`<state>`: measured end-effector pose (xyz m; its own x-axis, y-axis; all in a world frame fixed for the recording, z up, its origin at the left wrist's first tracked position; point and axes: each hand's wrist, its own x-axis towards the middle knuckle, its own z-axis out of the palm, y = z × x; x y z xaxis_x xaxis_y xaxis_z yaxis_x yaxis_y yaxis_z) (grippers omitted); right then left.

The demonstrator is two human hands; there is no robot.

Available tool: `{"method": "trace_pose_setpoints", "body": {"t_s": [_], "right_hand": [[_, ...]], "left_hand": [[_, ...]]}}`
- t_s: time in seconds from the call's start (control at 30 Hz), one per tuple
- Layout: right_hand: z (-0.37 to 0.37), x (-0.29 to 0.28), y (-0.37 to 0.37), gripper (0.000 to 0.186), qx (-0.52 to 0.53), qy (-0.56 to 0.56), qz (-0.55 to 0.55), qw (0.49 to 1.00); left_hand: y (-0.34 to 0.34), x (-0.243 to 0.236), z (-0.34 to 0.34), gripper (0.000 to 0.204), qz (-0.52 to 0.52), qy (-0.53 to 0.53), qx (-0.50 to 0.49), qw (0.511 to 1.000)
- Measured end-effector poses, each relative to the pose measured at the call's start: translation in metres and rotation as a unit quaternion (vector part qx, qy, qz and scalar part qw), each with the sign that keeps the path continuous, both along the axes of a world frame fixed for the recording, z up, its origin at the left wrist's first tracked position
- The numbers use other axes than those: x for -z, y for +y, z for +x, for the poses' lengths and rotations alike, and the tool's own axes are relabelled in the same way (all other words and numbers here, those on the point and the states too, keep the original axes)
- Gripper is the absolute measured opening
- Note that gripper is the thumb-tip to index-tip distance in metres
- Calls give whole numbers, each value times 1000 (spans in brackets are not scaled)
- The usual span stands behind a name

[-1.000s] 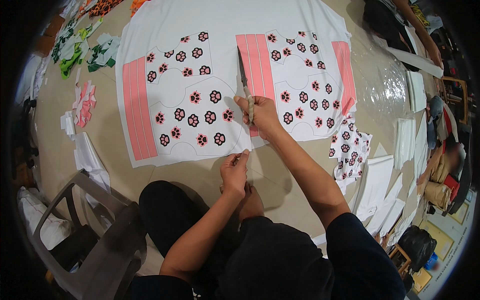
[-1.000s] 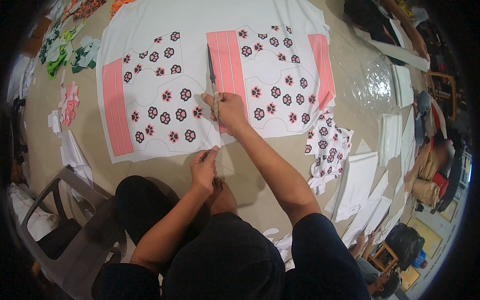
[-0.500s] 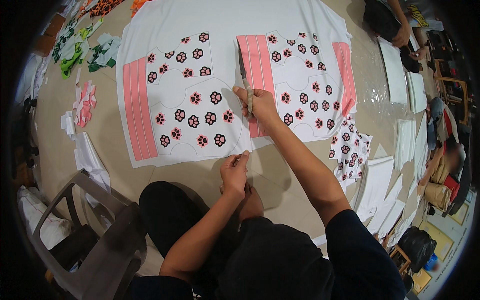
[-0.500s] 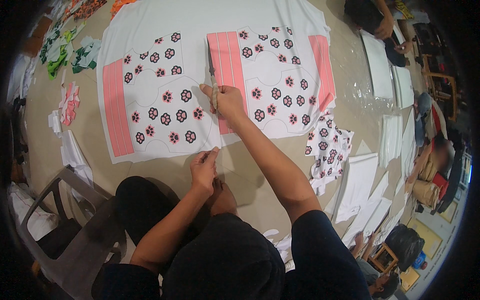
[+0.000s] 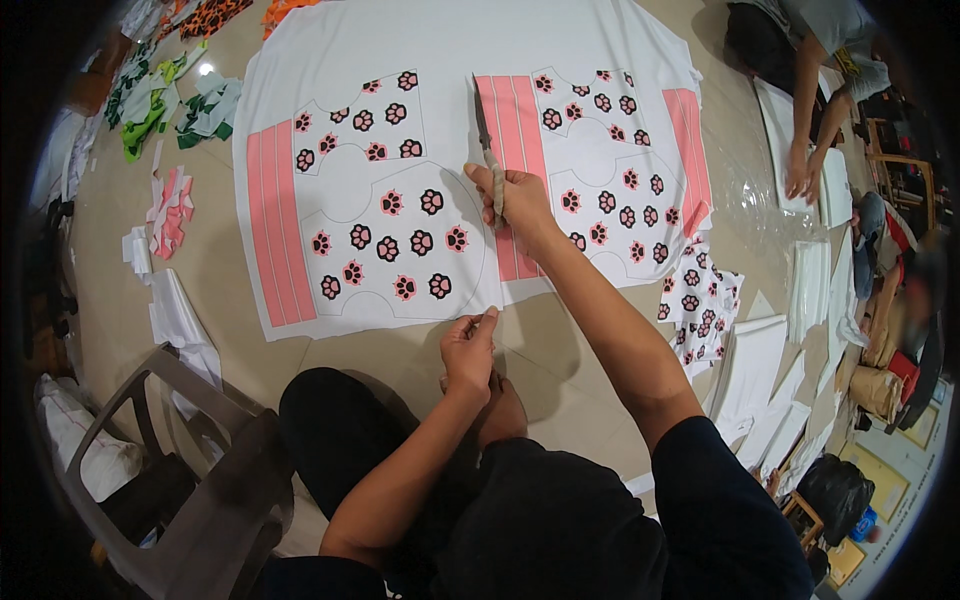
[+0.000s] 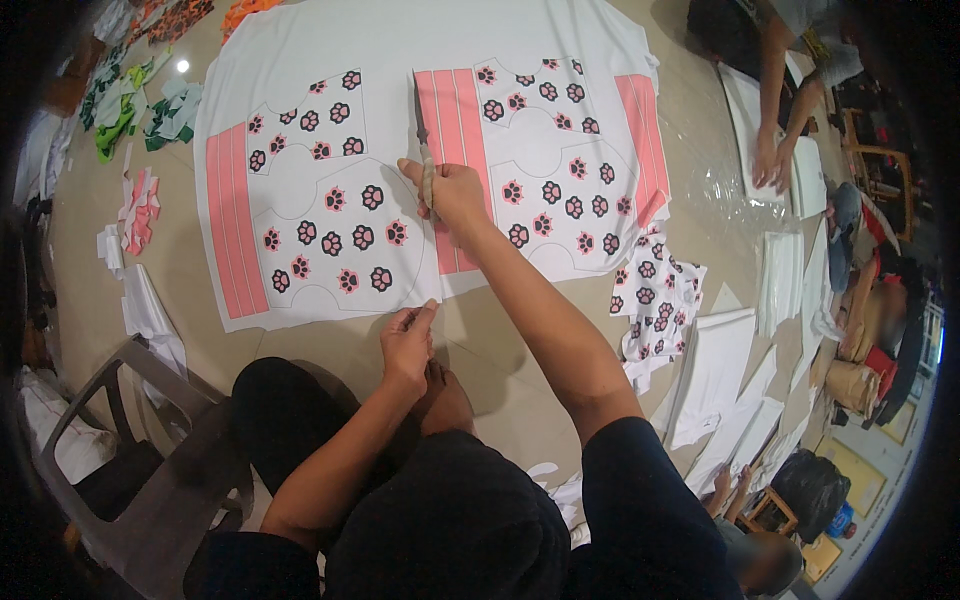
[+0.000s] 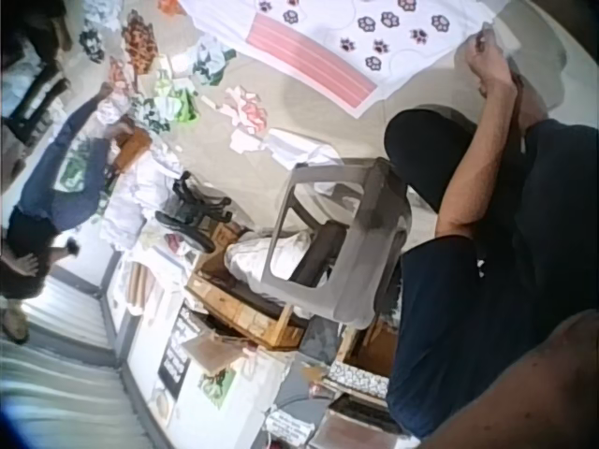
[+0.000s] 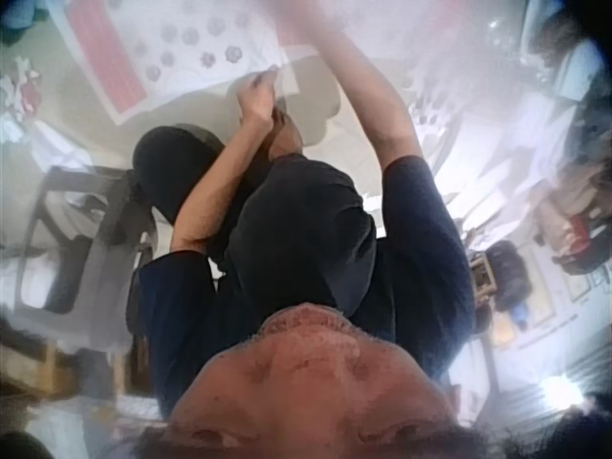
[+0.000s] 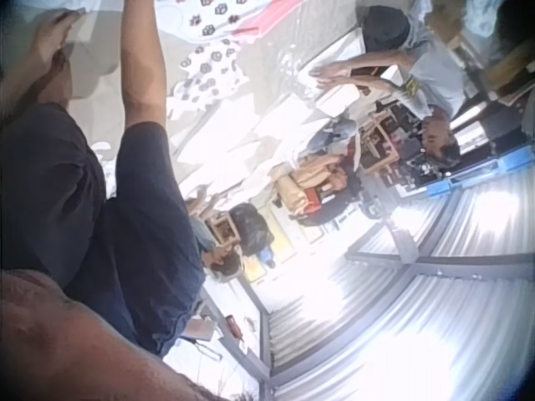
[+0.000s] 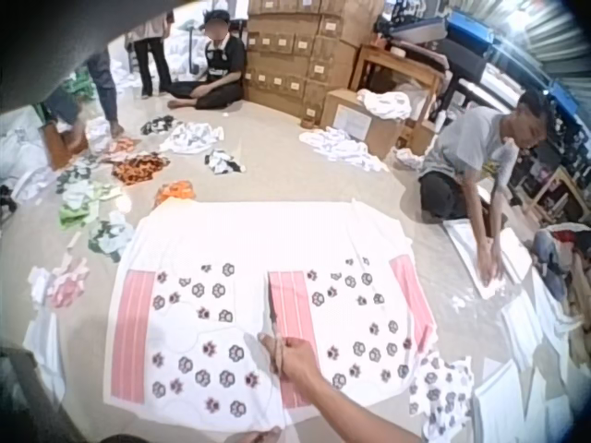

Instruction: The person cuts a piece of white fabric with a pink and floral pattern using scissors. They follow a pre-drawn outline on the fabric, carefully maneuvering the scissors to separate the patterned section from the rest of the material.

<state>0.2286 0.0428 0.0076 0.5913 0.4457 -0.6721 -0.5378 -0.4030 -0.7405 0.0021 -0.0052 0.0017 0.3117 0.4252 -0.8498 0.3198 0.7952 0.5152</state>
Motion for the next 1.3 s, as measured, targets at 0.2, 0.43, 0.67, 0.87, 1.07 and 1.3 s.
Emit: {"method": "trace_pose_setpoints", "body": {"t_s": [0.2,0.43,0.67,0.87,1.07,1.3], "right_hand": [[5,4,6,52,6,-5,8,1000],[7,8,5,49,-1,-18,29,999],[19,-5,19,46,8,2,22,1000],[27,10,18,48,-5,-11,54,998],[35,-7,37,46,-5,24,19,1000],[70,-12,61,45,27,38,44,998]], "left_hand": [[-1,1,-1,25,5,-6,-3,1000],[-2,4,-2,25,12,-10,-4,1000],[-4,7,-2,27,26,-10,8,1000],[-4,5,-1,27,24,-12,14,1000],[-2,5,-5,26,42,-4,13,999],[-1,-3,-1,25,11,-3,-9,1000]]}}
